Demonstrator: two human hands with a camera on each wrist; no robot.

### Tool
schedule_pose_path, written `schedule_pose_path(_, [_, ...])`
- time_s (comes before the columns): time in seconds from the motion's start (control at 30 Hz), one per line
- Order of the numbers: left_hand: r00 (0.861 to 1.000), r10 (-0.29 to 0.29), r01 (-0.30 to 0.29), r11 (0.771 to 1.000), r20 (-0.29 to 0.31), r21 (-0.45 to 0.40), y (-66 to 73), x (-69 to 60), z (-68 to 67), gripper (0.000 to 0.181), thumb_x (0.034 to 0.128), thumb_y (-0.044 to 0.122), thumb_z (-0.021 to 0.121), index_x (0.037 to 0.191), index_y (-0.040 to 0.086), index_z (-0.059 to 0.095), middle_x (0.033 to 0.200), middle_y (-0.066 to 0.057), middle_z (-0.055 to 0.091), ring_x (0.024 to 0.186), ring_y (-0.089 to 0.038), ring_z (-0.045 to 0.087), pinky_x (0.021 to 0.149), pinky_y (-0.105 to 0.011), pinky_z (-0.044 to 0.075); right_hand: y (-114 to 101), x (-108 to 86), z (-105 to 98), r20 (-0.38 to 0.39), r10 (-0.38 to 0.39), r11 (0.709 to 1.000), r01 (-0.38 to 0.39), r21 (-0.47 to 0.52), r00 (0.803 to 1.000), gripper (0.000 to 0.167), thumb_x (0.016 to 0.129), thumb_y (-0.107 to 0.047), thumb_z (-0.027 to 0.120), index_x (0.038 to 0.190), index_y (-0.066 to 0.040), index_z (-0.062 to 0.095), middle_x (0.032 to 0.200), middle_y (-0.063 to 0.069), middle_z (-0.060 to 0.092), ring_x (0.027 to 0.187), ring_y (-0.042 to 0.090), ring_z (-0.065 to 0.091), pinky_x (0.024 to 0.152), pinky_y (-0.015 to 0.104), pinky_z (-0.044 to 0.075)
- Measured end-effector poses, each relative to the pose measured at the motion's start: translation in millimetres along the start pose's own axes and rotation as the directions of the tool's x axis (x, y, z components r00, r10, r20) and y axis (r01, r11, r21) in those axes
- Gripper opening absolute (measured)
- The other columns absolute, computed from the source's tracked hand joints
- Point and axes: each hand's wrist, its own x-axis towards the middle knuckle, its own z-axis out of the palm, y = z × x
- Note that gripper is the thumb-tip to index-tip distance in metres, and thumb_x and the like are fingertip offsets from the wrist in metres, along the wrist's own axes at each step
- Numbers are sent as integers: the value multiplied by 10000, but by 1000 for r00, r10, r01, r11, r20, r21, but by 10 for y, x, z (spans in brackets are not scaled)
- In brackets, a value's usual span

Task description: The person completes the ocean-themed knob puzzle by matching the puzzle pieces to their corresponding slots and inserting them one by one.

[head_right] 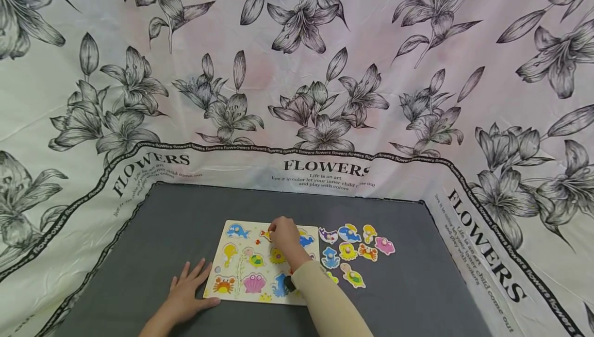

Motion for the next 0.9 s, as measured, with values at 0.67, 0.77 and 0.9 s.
schedule_pose_path(0.67, [1000, 12, -12, 1000, -11, -13, 4, 10, -3, 1092, 664, 585, 870, 1546, 112, 434, 1650, -189, 272, 1514, -544, 50, 1123, -792, 37, 58, 23, 7, 68, 7, 993, -15, 121, 998, 43, 912, -92, 759, 940, -124, 757, 903, 25, 630, 810, 188, 563, 740, 316, 544])
schedule_pose_path(0.77, [1000, 10, -10, 1000, -8, -11, -4, 4, 6, 1093, 659, 585, 872, 1541, 106, 441, 1647, -195, 275, 1510, -551, 52, 1119, -796, 44, 90, 23, -6, 102, -20, 992, 7, 127, 995, 74, 925, -110, 749, 997, -125, 758, 934, 26, 637, 837, 188, 570, 761, 328, 547])
schedule_pose_path(0.9, [1000, 10, -10, 1000, -8, -10, 3, 8, 0, 1097, 657, 590, 869, 1538, 94, 443, 1641, -210, 280, 1507, -559, 53, 1115, -801, 49, 113, 20, -81, 44, -71, 989, 64, 133, 997, 168, 955, -144, 718, 1115, -105, 753, 1042, 51, 677, 918, 201, 623, 818, 382, 574])
